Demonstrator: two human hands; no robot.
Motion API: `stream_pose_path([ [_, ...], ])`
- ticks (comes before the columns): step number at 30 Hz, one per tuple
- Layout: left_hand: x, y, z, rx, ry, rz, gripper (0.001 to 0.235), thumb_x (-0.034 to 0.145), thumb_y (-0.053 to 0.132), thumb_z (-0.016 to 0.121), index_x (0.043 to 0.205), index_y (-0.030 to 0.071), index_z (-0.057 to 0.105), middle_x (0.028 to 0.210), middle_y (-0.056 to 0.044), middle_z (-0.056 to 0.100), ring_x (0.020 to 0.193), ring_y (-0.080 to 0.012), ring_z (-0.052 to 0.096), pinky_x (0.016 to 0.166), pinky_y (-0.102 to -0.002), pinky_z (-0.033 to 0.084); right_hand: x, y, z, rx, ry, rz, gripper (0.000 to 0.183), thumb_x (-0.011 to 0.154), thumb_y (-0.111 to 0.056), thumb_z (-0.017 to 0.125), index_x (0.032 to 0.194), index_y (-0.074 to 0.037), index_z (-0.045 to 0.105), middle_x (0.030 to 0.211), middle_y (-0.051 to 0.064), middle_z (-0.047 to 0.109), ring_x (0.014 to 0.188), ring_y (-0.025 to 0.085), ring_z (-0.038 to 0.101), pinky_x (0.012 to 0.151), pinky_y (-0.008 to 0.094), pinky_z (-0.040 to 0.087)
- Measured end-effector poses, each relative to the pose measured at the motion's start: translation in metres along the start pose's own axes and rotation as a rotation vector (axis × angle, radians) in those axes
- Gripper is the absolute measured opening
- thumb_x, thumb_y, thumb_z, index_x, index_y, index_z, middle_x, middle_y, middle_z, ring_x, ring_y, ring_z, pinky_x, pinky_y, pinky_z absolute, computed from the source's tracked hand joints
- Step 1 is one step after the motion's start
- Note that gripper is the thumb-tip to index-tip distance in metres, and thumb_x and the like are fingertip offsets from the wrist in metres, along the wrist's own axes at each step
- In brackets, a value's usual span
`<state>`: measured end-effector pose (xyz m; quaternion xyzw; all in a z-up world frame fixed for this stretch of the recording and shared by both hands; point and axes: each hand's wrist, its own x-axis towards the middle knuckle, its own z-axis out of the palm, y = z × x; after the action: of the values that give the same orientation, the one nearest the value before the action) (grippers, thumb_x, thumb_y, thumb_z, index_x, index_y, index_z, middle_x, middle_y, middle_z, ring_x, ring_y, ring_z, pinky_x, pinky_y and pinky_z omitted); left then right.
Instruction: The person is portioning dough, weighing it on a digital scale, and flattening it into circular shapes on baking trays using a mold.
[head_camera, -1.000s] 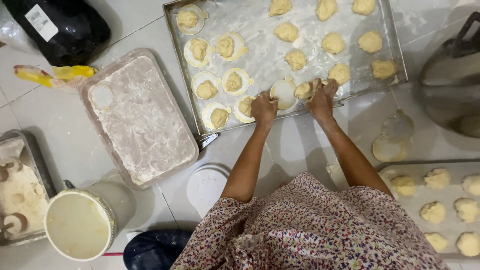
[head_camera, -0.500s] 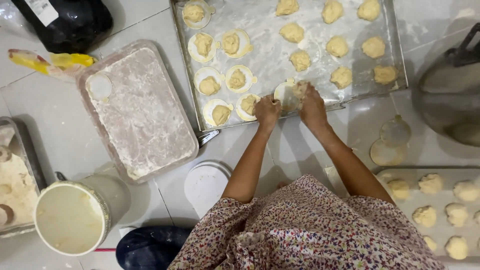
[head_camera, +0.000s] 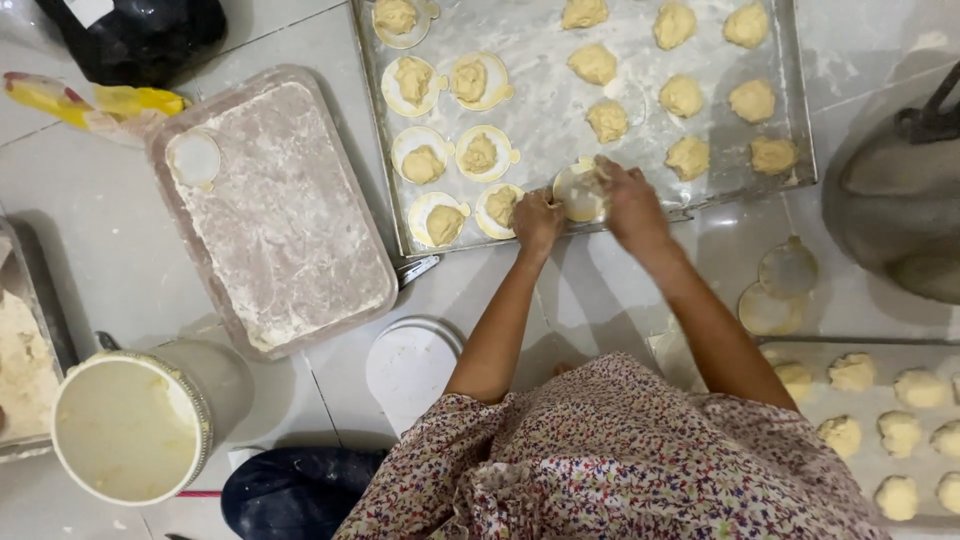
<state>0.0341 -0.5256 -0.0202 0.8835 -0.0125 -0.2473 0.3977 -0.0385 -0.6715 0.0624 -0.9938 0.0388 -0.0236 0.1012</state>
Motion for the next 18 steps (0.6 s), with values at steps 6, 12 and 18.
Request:
stream_pose_path([
  [6,0.010,-0.009,0.010,0.052,-0.026,0.031,0.026,0.078,0.018,0.067,0.092,-0.001,0.079,0.085,-0.028,0.075,0.093,-0.0512,0.073,0.081,-0.060,0.059,-0.008,0.003,-0.103,0.409,-0.069,-0.115,0.038,0.080,0.014,0.060,0.114,0.006,0.073,0.119,0.022,0.073,0.106,0.047,0.068,0.090,0.049,0.055],
  [12,0.010,-0.012,0.015,0.051,-0.004,0.024,0.027,0.083,0.022,0.065,0.093,0.001,0.079,0.087,-0.026,0.076,0.095,-0.0479,0.074,0.083,-0.058,0.059,0.002,0.003,-0.117,0.528,-0.022,-0.001,0.028,0.094,0.006,0.066,0.121,0.011,0.069,0.122,0.028,0.070,0.113,0.047,0.065,0.097,0.050,0.053],
  [18,0.010,-0.010,0.018,0.060,0.040,0.059,0.025,0.082,0.020,0.065,0.090,0.001,0.078,0.083,-0.026,0.075,0.091,-0.0480,0.074,0.079,-0.057,0.060,0.010,0.135,0.139,0.071,-0.245,0.271,0.060,0.071,-0.007,0.083,0.125,0.006,0.062,0.128,0.024,0.053,0.125,0.041,0.051,0.091,0.049,0.059],
])
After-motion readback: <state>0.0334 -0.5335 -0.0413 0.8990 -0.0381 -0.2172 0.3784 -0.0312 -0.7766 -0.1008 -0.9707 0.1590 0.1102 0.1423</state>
